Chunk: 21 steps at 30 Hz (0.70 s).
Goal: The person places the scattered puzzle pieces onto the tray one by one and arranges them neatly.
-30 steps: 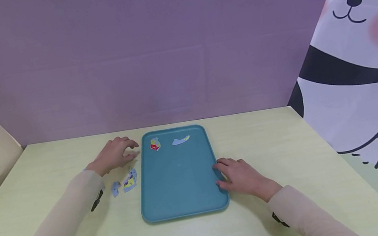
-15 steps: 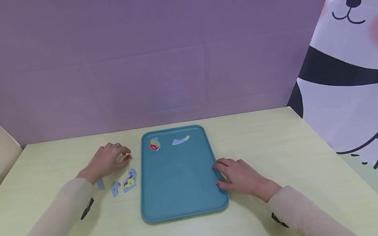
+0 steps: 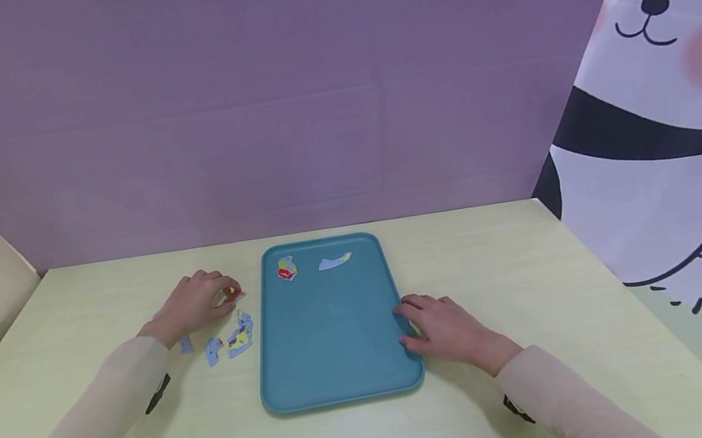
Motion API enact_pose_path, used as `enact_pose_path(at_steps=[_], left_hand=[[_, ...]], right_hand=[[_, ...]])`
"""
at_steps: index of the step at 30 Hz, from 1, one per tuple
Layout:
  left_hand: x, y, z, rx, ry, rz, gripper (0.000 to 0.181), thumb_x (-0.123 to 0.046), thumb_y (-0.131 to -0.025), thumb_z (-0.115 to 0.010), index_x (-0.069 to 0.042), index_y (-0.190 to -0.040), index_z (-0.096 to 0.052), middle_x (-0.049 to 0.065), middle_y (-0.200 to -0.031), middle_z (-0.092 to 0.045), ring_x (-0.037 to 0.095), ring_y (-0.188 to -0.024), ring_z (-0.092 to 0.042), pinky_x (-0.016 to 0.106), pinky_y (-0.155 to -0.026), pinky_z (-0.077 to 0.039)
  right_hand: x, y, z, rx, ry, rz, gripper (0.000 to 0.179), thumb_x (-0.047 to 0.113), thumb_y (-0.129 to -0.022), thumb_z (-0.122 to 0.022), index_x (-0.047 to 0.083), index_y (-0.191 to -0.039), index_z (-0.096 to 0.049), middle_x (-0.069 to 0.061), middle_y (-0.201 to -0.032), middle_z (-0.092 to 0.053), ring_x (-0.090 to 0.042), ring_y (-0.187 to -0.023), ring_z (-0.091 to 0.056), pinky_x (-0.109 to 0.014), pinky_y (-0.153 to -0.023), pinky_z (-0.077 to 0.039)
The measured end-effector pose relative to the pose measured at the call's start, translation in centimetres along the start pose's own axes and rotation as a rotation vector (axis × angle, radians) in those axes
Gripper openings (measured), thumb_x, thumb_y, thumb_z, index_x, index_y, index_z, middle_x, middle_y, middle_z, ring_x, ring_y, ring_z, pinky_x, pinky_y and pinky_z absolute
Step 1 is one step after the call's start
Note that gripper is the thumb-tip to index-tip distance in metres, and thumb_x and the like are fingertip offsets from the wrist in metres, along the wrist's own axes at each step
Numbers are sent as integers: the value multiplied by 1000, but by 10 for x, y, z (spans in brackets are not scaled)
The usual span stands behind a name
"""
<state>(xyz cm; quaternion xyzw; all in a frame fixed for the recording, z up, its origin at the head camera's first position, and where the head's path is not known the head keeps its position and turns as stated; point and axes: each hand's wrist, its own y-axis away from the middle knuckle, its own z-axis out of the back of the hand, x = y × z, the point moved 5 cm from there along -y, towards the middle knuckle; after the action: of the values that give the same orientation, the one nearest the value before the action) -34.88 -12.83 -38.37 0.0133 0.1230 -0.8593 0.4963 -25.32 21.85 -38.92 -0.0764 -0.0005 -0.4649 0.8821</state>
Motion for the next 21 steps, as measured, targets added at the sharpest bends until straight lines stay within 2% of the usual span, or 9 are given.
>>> enact_pose_path(at_steps=[8, 14, 21], left_hand=[[-1, 1, 0, -32, 11, -13, 21, -16, -80, -69, -13, -101, -68, 4, -94, -65, 23, -84, -52, 41, -74, -43], [0, 1, 0, -23, 12, -3, 21, -16, -80, -69, -12, -100, -68, 3, -91, -66, 22, -84, -53, 40, -74, -43], [-1, 1, 3, -23, 28, -33, 19, -13, -78, -70, -10, -97, -69, 3, -88, -68, 20, -78, -55, 38, -70, -45]], right_hand=[[0, -1, 0, -25, -4, 14, 43, 29, -84, -62, 4, -118, -56, -16, -120, -55, -30, -110, -54, -49, -81, -46], [0, -1, 0, -13, -4, 5, 43, 29, -84, -61, 4, -119, -56, -16, -121, -55, -30, -111, -53, -50, -83, -46], [0, 0, 0, 7, -5, -7, 43, 29, -85, -60, 4, -120, -55, -16, -123, -54, -31, -112, -53, -50, -84, -45]])
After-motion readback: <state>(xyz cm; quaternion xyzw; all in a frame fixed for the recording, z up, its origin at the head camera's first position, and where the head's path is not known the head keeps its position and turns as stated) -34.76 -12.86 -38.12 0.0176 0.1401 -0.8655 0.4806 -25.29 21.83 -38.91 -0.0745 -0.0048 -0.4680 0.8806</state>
